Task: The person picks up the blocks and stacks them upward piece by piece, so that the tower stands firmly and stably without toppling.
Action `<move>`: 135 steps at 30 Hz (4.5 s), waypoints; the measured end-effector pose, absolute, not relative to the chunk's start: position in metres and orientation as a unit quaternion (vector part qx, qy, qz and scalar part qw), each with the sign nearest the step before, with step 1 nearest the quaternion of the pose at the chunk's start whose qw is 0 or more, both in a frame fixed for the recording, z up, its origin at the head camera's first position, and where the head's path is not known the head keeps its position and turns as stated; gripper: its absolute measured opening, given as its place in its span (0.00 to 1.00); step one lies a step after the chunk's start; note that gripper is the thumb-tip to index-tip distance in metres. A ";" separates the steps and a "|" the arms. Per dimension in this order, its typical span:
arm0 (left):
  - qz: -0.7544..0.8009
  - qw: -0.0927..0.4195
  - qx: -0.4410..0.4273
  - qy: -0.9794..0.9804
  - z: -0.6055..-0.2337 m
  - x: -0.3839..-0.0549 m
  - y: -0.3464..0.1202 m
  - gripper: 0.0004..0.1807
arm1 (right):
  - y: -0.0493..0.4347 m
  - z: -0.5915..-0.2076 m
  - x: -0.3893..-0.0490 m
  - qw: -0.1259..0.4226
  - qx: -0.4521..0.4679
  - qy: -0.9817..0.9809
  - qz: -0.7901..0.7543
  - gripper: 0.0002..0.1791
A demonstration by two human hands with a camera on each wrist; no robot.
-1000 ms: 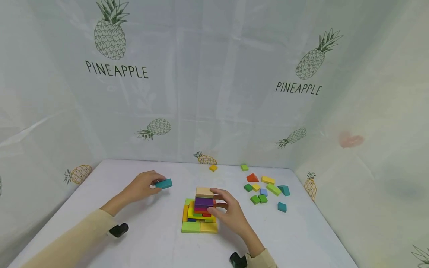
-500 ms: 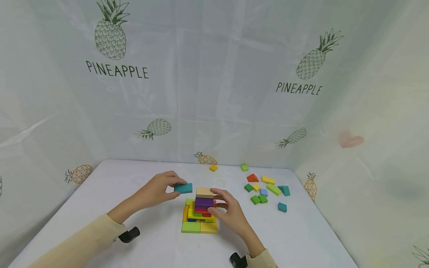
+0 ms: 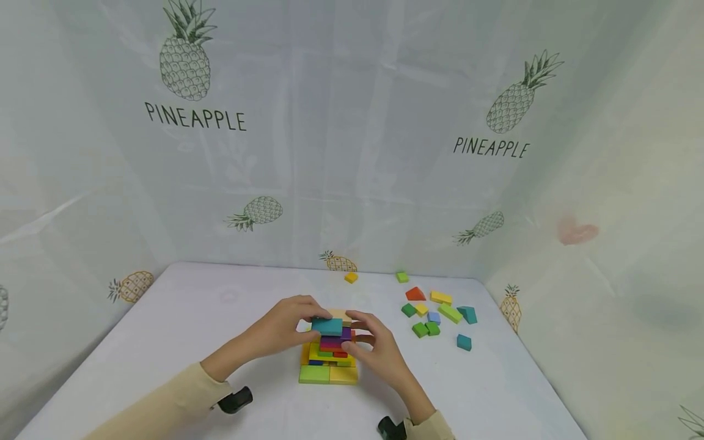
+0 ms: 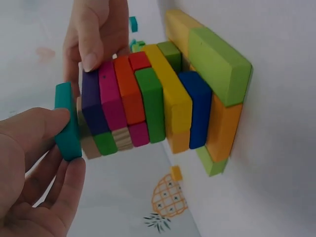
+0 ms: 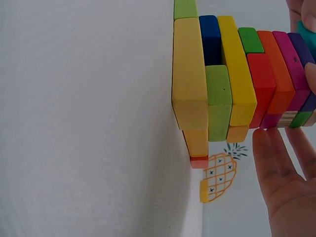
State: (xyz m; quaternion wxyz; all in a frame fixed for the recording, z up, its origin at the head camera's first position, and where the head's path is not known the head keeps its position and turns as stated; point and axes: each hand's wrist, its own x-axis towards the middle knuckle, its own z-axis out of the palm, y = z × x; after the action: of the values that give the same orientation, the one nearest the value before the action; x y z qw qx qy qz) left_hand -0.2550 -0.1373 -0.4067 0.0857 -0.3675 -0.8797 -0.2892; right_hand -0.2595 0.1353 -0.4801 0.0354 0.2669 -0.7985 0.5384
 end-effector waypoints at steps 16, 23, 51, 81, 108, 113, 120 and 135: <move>-0.376 0.116 -0.305 -0.867 -0.429 -0.251 -0.121 0.23 | 0.135 -0.480 -0.260 0.034 0.261 -0.802 0.536 0.34; -0.409 0.107 -0.279 -0.862 -0.434 -0.249 -0.118 0.31 | 0.136 -0.481 -0.260 0.035 0.265 -0.799 0.539 0.34; -0.460 0.054 -0.199 -0.863 -0.445 -0.253 -0.113 0.39 | 0.135 -0.481 -0.260 0.041 0.266 -0.802 0.534 0.34; -0.494 0.016 -0.197 -0.847 -0.450 -0.257 -0.116 0.32 | 0.137 -0.479 -0.260 0.035 0.273 -0.800 0.533 0.34; -0.488 0.008 -0.194 -0.851 -0.446 -0.263 -0.117 0.30 | 0.156 -0.449 -0.395 0.008 0.296 -0.902 0.314 0.33; -0.488 0.005 -0.204 -0.849 -0.445 -0.262 -0.116 0.31 | 0.149 -0.453 -0.416 -0.010 0.273 -0.917 0.290 0.34; -0.487 0.005 -0.208 -0.849 -0.446 -0.263 -0.117 0.31 | 0.145 -0.459 -0.436 -0.020 0.252 -0.929 0.269 0.34; -0.490 0.002 -0.213 -0.845 -0.446 -0.262 -0.117 0.31 | 0.134 -0.460 -0.457 -0.041 0.305 -0.928 0.210 0.35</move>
State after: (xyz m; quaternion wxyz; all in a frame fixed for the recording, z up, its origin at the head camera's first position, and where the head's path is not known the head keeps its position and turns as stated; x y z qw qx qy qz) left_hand -0.2615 -0.1166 -0.4461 0.0017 -0.2130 -0.8454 -0.4899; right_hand -0.4574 0.1341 -0.4597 -0.0414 0.3047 -0.9281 0.2099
